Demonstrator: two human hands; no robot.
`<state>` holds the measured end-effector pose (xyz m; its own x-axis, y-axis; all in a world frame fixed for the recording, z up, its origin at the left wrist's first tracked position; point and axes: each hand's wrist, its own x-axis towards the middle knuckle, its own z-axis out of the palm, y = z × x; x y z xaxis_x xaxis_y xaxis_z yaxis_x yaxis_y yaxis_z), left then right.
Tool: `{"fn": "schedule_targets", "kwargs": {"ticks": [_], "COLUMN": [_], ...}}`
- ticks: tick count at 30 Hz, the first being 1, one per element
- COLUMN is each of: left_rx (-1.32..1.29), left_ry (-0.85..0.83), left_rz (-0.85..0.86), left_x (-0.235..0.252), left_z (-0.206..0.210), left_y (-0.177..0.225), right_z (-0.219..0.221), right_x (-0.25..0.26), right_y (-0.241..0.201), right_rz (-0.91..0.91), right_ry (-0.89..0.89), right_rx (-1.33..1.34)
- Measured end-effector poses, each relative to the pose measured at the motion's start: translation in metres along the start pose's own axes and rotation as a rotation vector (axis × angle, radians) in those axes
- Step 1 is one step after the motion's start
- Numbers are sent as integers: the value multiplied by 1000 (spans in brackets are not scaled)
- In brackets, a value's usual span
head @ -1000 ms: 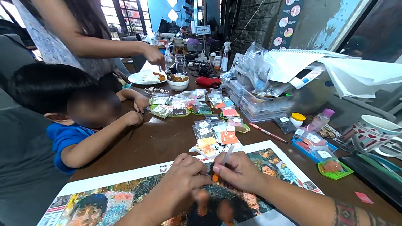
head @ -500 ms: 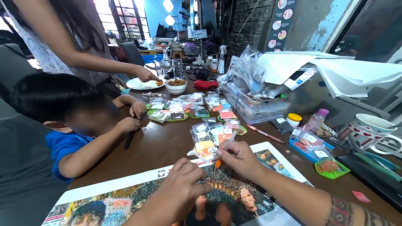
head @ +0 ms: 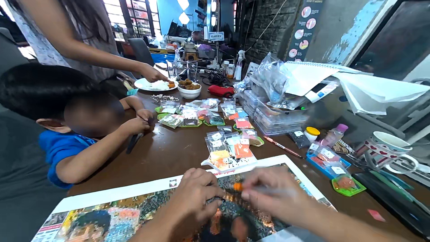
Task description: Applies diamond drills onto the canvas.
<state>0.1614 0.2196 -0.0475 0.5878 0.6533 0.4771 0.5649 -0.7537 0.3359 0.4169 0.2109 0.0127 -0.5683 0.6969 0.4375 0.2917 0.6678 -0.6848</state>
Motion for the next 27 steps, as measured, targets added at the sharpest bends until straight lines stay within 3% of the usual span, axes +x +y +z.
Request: {"fn": "schedule_targets", "kwargs": {"ticks": [4, 8, 27], "left_rx": [-55, -67, -44], "left_ry": [-66, -105, -133], "left_rz": [-28, -32, -23], "left_x": [2, 2, 3], "left_z": [-5, -5, -7], "left_y": [5, 6, 6], "right_z": [26, 37, 45], "right_x": [-39, -50, -46], "right_y": [3, 3, 13], "right_rz": [-192, -265, -279], "right_ry": [37, 44, 21], "right_rx": [-228, -398, -425]}}
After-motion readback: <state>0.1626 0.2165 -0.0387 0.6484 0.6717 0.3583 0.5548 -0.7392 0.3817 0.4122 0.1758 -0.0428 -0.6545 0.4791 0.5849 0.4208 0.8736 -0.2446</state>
